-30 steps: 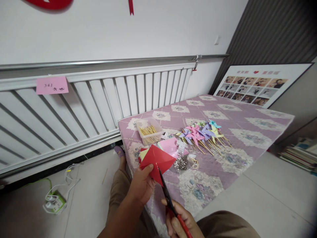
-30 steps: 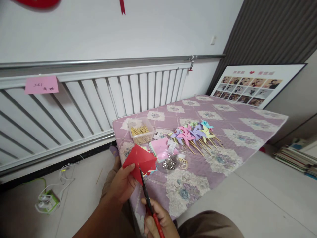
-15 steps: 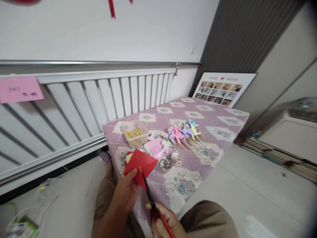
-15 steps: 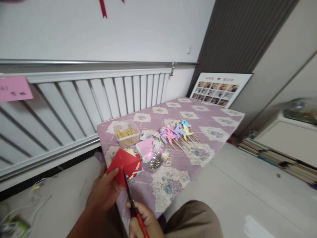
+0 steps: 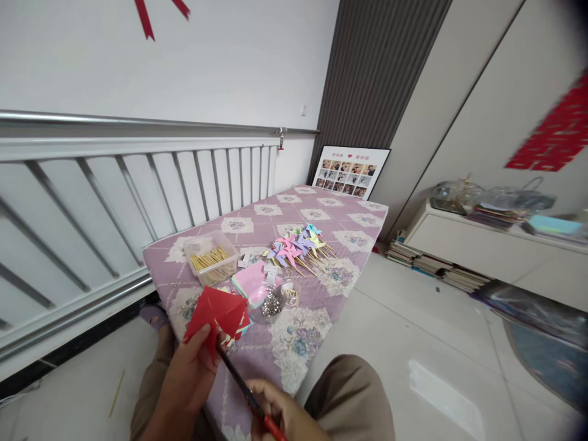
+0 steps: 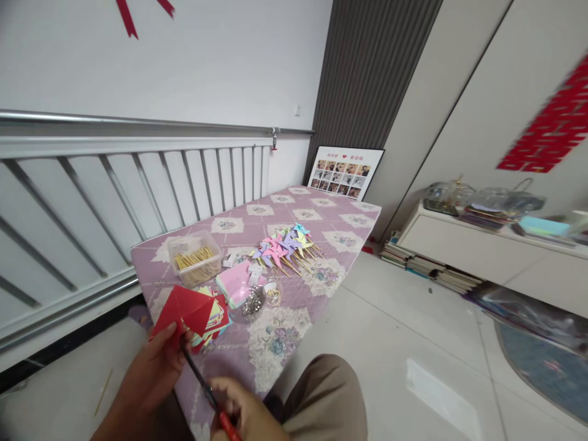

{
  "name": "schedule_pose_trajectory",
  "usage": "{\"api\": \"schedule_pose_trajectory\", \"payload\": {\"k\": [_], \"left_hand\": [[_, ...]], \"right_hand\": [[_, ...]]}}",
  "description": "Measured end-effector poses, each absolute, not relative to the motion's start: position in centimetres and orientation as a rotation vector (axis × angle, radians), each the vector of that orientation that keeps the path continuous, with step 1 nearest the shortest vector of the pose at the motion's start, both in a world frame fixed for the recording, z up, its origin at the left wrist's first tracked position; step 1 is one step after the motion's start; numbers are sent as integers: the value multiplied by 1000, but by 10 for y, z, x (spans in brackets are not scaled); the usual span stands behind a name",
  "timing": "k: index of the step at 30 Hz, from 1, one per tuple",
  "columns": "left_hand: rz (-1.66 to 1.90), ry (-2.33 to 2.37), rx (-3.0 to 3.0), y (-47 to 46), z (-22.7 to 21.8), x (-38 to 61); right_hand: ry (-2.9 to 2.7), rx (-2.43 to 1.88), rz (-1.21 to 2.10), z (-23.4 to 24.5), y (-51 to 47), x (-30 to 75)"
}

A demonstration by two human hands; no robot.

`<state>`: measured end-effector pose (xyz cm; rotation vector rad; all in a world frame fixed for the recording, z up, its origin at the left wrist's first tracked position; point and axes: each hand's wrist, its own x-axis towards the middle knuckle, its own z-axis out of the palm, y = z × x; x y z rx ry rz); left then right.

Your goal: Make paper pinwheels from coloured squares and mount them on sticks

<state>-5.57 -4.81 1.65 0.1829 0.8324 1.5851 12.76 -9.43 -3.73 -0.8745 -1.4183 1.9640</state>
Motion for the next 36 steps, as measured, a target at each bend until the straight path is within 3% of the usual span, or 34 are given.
{"api": "schedule_pose_trajectory", "payload": {"k": [7,11,14,17,26,36], "left_hand": [[1683,939,70,-44,21,-72],[1630,942,123,-50,13,-67],[1573,945,147,-54,8,-59],[1556,948,160,-57,8,-52],[1561,895,190,-63,11,-44],[1531,854,178,-58,7,-45]], "right_hand": [[-1471,-1011,1762,-47,-88,180],[-1436,-1408,1281,-45,-56,218],[-1720,-1790,851,-42,-22,243],[-1769,-1983,676,-46,9,258],[-1932,-2263,419,-60,63,252],[-2165,-2147,253,-74,72,235]]}}
